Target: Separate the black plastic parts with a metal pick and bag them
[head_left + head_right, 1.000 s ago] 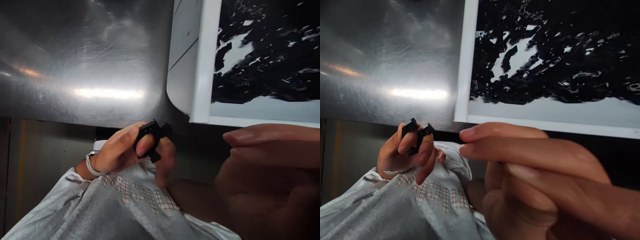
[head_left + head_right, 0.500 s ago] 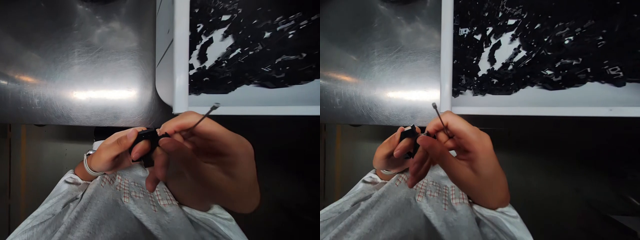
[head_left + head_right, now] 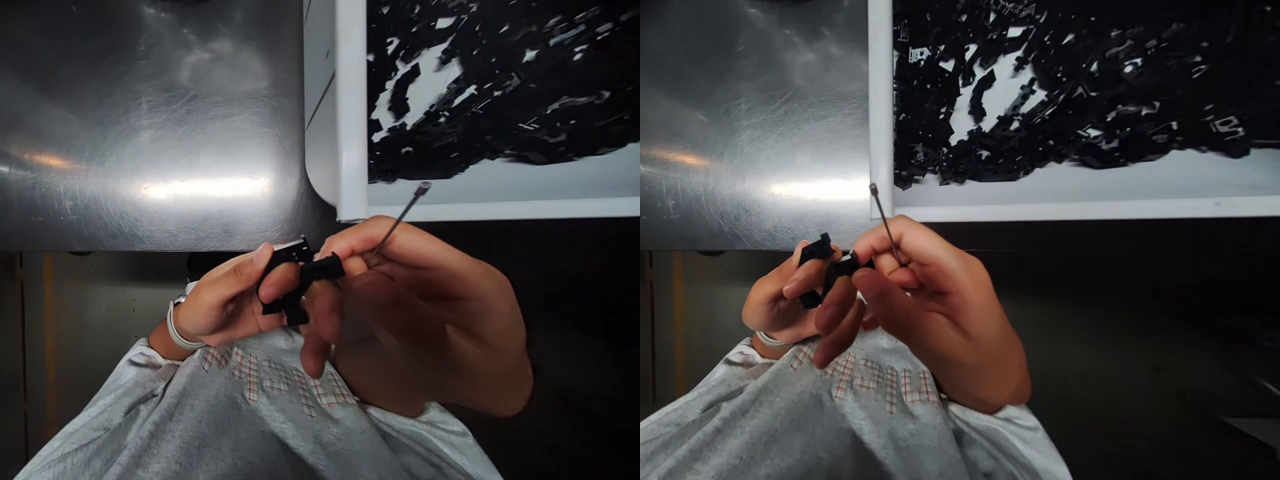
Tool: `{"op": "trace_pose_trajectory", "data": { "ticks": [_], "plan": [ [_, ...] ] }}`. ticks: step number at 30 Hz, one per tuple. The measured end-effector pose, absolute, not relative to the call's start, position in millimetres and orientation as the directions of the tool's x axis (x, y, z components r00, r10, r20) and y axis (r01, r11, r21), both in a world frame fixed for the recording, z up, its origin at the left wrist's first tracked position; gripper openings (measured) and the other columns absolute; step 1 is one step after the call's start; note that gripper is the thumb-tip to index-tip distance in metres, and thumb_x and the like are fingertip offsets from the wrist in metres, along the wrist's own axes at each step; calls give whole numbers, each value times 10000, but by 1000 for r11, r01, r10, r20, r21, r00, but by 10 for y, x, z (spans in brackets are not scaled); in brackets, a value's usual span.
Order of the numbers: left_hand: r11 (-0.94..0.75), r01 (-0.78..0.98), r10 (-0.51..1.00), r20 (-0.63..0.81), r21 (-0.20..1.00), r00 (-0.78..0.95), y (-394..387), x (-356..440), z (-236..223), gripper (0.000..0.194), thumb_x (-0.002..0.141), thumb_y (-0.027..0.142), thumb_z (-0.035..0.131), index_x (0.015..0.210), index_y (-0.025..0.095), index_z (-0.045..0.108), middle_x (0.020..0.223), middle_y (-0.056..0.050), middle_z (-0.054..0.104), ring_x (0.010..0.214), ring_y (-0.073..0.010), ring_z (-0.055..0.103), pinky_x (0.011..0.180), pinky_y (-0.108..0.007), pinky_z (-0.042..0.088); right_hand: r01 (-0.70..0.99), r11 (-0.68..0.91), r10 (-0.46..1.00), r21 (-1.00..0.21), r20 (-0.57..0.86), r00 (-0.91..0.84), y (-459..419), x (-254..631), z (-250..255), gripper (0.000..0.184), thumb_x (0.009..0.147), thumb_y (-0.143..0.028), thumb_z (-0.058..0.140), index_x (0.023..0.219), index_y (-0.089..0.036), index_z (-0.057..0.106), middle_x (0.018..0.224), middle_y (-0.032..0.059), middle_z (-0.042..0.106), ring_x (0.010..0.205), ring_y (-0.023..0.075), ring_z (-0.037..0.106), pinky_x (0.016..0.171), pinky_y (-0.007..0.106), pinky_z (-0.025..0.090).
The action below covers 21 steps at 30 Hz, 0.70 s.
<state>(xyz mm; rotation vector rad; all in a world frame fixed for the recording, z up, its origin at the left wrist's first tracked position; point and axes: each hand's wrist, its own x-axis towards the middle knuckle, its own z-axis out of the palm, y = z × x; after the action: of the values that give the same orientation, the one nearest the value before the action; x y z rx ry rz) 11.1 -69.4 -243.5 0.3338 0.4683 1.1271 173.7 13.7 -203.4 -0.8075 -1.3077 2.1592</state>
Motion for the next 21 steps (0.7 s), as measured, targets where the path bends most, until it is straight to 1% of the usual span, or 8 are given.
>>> {"op": "trace_pose_trajectory", "data": {
  "ticks": [3, 6, 9, 13, 16, 18, 21],
  "plan": [
    [424, -800, 905, -206, 425, 371, -696, 103, -2423, 361, 1005, 528, 595, 786, 241, 617, 600, 68, 542, 506, -136, 656, 803, -325, 562, -177, -502, 679, -847, -258, -687, 119, 1685, -1998, 315, 902, -471, 822, 812, -237, 631, 621, -28, 703, 451, 170, 688, 399, 268, 561],
    [431, -825, 902, -192, 366, 386, -676, 107, -2406, 352, 1006, 517, 601, 783, 246, 634, 627, 68, 521, 491, -118, 605, 793, -316, 567, -264, -516, 713, -814, -238, -659, 86, 1659, -1989, 308, 917, -423, 815, 769, -237, 617, 611, -41, 687, 420, 161, 671, 378, 266, 536],
    [421, -836, 907, -181, 353, 380, -670, 111, -2405, 340, 1012, 495, 601, 786, 247, 655, 663, 63, 545, 503, -114, 614, 776, -302, 562, -234, -484, 721, -843, -232, -653, 66, 1655, -1998, 282, 946, -406, 788, 797, -247, 608, 582, -65, 667, 406, 141, 663, 372, 242, 518],
    [398, -817, 916, -225, 418, 332, -688, 111, -2409, 346, 1009, 499, 610, 787, 238, 664, 650, 57, 582, 566, -148, 690, 791, -306, 555, -171, -456, 716, -873, -247, -653, 78, 1648, -2009, 291, 931, -389, 810, 801, -251, 589, 540, -77, 661, 372, 130, 646, 356, 220, 497],
    [443, -806, 894, -265, 394, 362, -685, 123, -2383, 382, 972, 518, 665, 739, 218, 621, 640, 54, 588, 541, -145, 659, 748, -304, 546, -182, -495, 685, -850, -252, -684, 97, 1656, -2022, 315, 914, -358, 827, 782, -249, 562, 554, -73, 680, 387, 136, 671, 379, 198, 531],
    [474, -804, 878, -259, 360, 402, -673, 131, -2358, 416, 956, 531, 683, 711, 210, 581, 645, 50, 581, 507, -131, 612, 726, -305, 543, -176, -518, 660, -837, -260, -705, 104, 1675, -2037, 307, 915, -345, 823, 789, -250, 560, 536, -83, 641, 400, 144, 682, 398, 202, 562],
    [509, -795, 861, -218, 331, 460, -654, 131, -2325, 445, 965, 542, 667, 698, 208, 543, 644, 52, 551, 483, -114, 587, 731, -301, 540, -112, -476, 662, -873, -271, -698, 102, 1717, -2064, 316, 874, -404, 857, 808, -250, 589, 533, -97, 518, 426, 167, 686, 402, 254, 594]
  ]
}}
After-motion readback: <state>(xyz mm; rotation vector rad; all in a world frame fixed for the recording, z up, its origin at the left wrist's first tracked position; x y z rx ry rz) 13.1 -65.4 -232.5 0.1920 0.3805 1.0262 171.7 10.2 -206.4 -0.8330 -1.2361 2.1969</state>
